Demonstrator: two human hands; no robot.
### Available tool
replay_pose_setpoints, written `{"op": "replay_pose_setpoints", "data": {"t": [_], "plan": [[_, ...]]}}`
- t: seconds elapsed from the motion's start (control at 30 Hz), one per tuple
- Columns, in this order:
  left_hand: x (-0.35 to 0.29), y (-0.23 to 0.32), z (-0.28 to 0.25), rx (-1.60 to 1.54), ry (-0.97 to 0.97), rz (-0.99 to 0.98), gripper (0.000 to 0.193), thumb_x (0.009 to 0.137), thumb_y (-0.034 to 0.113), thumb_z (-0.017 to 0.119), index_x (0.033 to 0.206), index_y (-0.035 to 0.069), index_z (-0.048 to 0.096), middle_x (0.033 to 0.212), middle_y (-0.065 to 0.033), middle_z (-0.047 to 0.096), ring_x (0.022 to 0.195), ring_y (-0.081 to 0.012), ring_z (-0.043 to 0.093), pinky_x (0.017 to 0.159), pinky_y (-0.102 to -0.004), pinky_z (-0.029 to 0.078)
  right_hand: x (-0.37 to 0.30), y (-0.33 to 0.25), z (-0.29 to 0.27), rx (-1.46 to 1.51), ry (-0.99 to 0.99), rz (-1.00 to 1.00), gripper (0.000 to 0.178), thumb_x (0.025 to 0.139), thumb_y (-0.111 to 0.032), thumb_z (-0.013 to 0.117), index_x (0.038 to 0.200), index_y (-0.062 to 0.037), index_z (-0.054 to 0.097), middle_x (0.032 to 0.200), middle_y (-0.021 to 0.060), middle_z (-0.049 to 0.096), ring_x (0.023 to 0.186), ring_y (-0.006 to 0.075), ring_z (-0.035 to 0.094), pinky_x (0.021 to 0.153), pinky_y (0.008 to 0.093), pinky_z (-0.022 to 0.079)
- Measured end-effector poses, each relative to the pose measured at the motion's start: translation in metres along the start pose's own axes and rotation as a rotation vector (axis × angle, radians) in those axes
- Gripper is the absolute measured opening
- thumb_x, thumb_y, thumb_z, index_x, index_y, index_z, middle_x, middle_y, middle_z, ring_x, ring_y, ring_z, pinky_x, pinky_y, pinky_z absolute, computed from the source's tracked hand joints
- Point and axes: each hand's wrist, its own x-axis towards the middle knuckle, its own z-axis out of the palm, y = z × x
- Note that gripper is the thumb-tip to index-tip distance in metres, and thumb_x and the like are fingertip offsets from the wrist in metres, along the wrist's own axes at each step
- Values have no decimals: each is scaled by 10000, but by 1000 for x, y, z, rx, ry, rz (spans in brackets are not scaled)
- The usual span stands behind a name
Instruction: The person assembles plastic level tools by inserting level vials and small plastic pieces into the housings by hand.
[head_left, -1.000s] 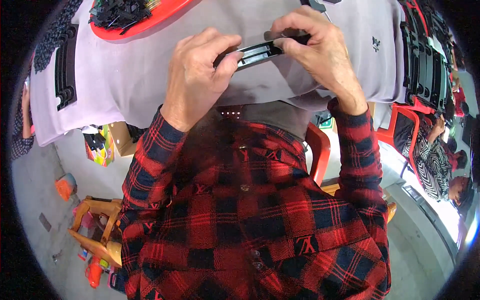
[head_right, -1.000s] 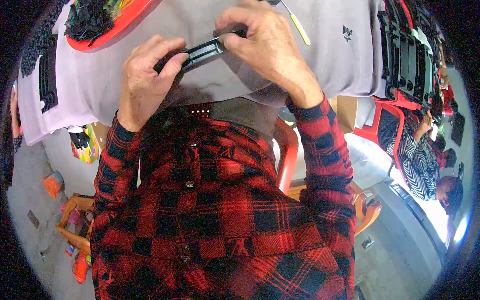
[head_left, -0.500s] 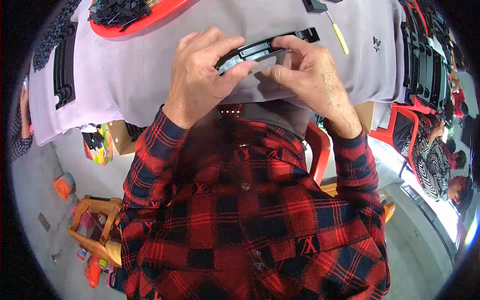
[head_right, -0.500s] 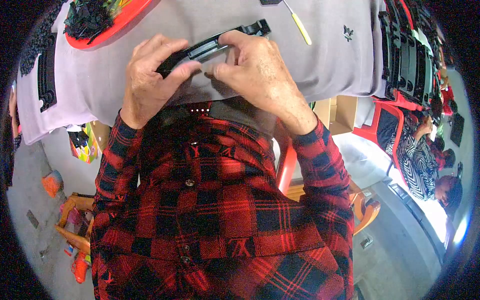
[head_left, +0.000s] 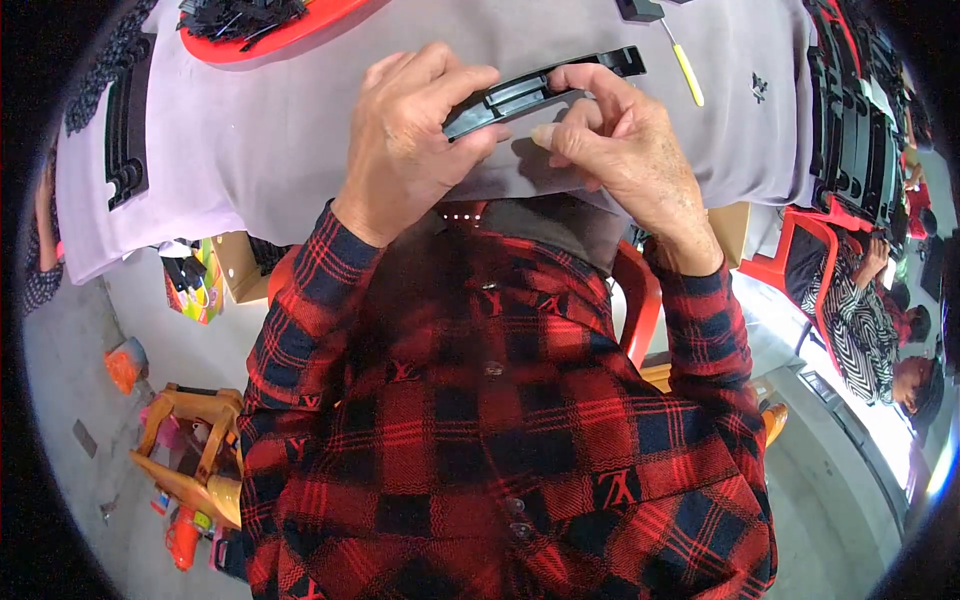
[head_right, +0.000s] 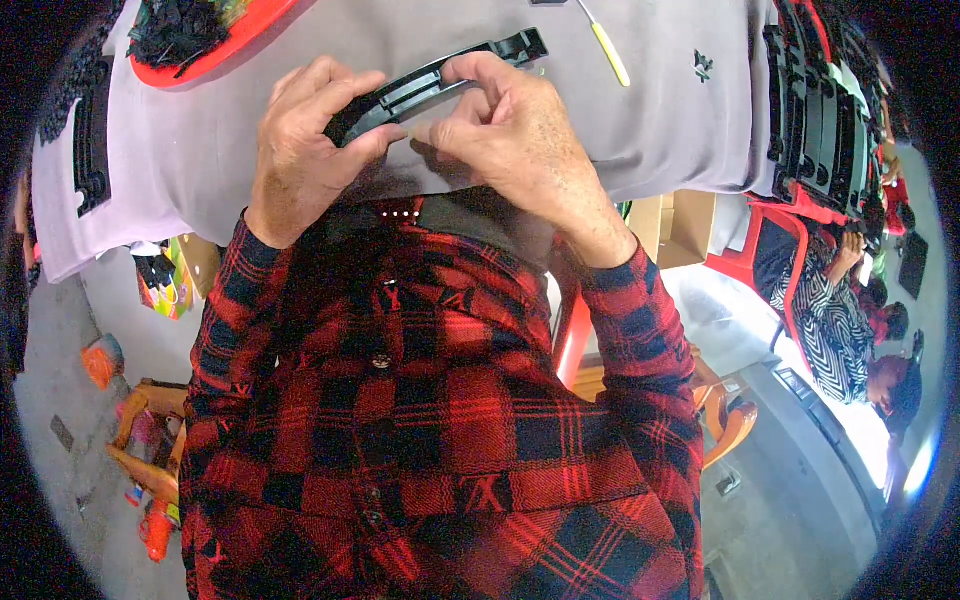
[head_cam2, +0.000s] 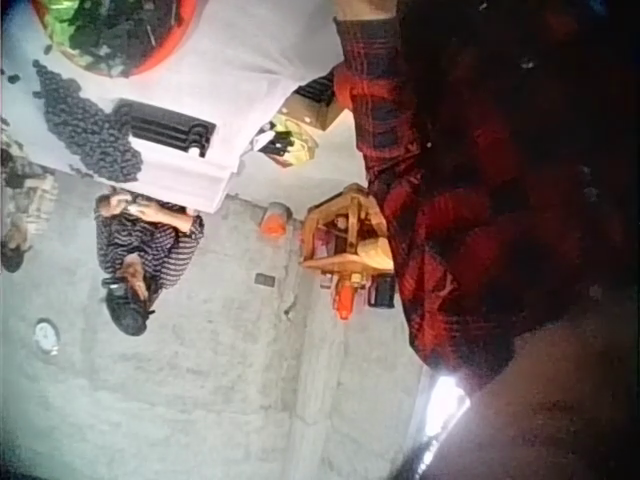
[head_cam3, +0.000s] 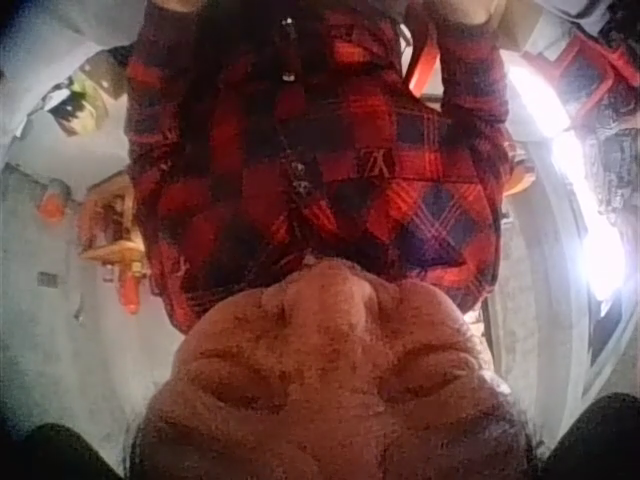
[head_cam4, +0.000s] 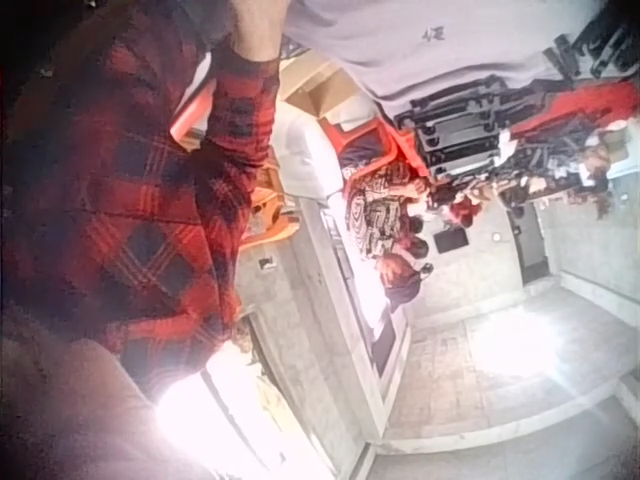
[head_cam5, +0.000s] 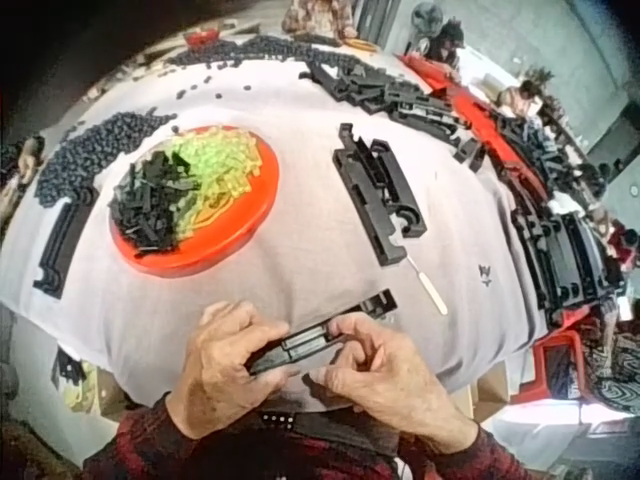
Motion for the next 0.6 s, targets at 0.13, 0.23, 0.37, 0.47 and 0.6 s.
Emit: {"op": "replay_pose_setpoints", "data": {"t": [0.13,0.23,0.37,0.47,0.6], "plan": [[1,1,-1,29,-30,5,462,638,115,870,1072,60,720,882,-80,619,859,-297,613,836,-386,483,3,15,-5,-473,236,-273,355,834,-112,753,1148,9,639,649,29,600,580,83,570,532,289,469],[-1,-1,1,20,-12,18,409,663,129,836,1049,73,716,868,-67,602,855,-287,612,849,-405,462,0,6,-3,-561,214,-409,338,789,-91,731,1122,-73,676,699,68,625,604,179,629,562,353,502],[0,-8,1,-32,-5,76,385,657,135,798,1026,80,705,858,-66,586,851,-291,603,846,-425,439,11,2,4,-733,-44,-747,278,752,-68,684,1026,-112,677,838,111,680,752,337,669,649,422,534],[2,-8,2,-34,-22,78,401,641,126,784,1029,75,699,861,-74,582,841,-303,591,825,-425,436,15,-8,4,-1062,-143,-776,177,779,-100,684,954,-102,656,815,105,681,755,328,686,654,427,533],[2,-9,2,-46,-19,73,391,635,108,764,1019,69,699,848,-75,576,820,-308,582,811,-421,433,19,-18,9,-1201,-206,-765,114,809,-120,665,917,-91,644,787,107,675,737,322,688,645,430,529]]}}
